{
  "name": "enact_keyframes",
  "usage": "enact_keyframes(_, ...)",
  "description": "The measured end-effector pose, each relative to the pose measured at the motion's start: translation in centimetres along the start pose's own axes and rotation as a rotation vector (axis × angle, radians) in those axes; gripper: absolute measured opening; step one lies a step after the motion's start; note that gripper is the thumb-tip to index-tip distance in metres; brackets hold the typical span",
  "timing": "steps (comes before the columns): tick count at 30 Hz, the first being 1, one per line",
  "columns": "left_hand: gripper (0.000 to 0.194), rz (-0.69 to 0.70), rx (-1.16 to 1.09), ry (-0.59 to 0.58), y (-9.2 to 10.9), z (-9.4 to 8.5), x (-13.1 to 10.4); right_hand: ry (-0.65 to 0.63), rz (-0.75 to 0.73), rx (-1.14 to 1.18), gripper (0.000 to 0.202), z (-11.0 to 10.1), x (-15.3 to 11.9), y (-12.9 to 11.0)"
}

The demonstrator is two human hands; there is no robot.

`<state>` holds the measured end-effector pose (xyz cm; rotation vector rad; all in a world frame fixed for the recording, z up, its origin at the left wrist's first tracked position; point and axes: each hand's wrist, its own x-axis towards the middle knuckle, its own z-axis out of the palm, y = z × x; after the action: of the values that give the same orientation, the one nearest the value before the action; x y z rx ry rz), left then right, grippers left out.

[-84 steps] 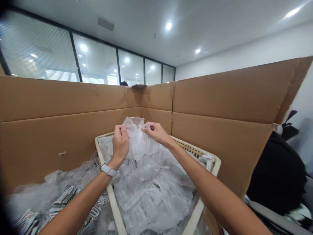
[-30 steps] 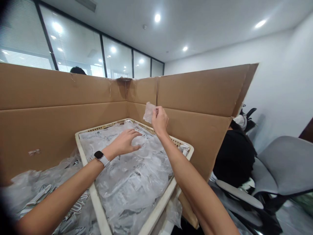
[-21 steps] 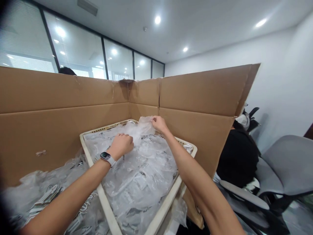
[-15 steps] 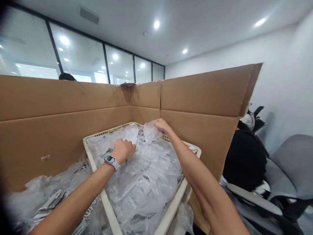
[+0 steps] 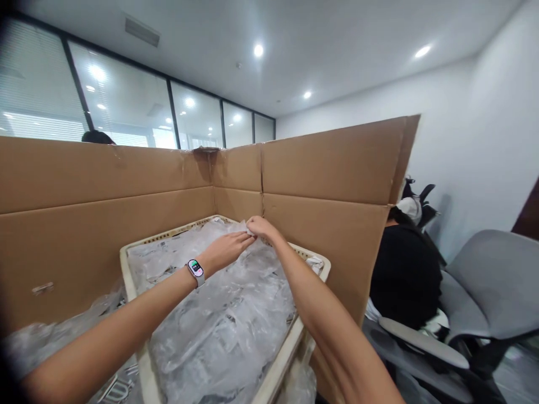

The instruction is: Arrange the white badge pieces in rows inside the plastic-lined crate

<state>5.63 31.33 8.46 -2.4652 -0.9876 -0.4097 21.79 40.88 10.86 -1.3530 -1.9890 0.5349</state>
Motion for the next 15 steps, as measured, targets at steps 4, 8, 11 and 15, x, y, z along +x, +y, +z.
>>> enact_keyframes(4, 0.042, -0.111, -0.058, 0.021, -0.7, 1.9, 1.4, 0.181, -0.006, -0.076, 0.027, -1.3, -0.7, 0.3)
enact_keyframes(8, 0.061, -0.023, -0.168, -0.095, -1.4, 4.1, 0.4, 0.23, -0.006, -0.111, 0.031, -1.8, -1.2, 0.1)
enact_keyframes(11, 0.064, 0.024, -0.241, -0.185, -1.9, 5.3, -0.4, 0.223, -0.018, -0.139, 0.032, -1.9, -1.5, -0.4)
enact_keyframes(15, 0.064, 0.044, -0.312, -0.222, -2.1, 6.6, -0.2, 0.092, -0.069, -0.172, 0.033, -1.3, -2.1, -1.1)
